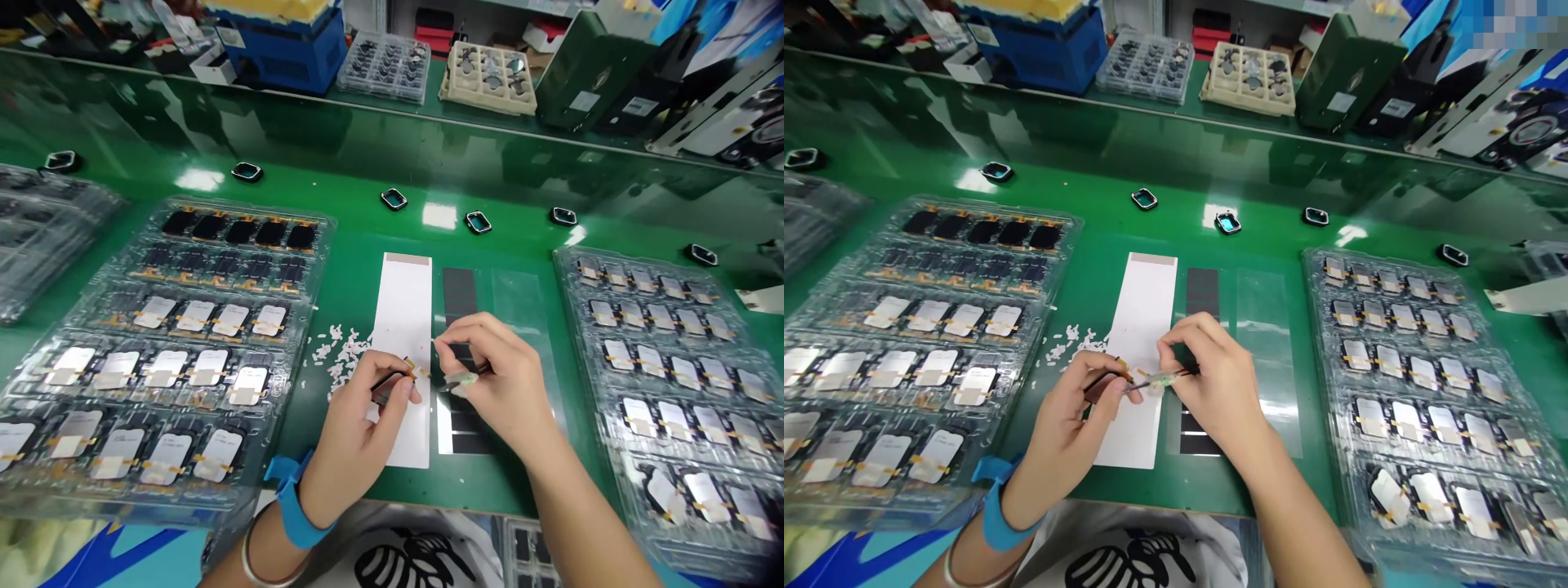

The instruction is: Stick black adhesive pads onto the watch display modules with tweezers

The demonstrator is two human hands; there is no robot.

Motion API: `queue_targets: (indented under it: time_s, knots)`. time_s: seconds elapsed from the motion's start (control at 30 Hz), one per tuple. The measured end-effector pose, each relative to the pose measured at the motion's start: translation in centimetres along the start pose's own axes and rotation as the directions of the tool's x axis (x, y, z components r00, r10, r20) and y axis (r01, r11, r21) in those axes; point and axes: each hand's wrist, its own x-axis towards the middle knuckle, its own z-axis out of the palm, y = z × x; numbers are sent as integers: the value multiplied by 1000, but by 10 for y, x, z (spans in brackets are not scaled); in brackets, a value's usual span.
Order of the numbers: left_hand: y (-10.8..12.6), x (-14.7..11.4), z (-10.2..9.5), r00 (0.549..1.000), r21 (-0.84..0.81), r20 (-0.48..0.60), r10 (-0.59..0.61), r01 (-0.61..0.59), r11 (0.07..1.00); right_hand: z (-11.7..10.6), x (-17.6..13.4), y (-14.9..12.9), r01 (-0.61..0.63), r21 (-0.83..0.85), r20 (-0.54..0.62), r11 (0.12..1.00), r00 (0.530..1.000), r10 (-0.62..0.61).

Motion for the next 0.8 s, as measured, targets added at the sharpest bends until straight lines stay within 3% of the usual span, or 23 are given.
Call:
queue_targets:
  time_s: [0.17, 0.4, 0.57, 0.67, 0.8]
  knots:
    - [1, -4, -3, 1000, 40, -20, -8, 8, 999, 16, -3, 10, -33, 3, 10, 999, 999, 33]
    - [3, -8, -2, 999, -51, 8, -34, 35, 998, 16, -6, 13, -68, 111, 55, 991, 997, 63]
    - [4, -8, 0, 990, -89, 111, -83, 93, 992, 13, -10, 13, -12, 94, -9, 995, 1000, 12]
    - [5, -7, 0, 990, -80, 110, -89, 98, 992, 8, -12, 6, 28, 135, -40, 990, 999, -22]
    - [5, -6, -1, 992, -31, 83, -96, 99, 995, 4, -16, -4, 162, 109, -29, 981, 987, -160]
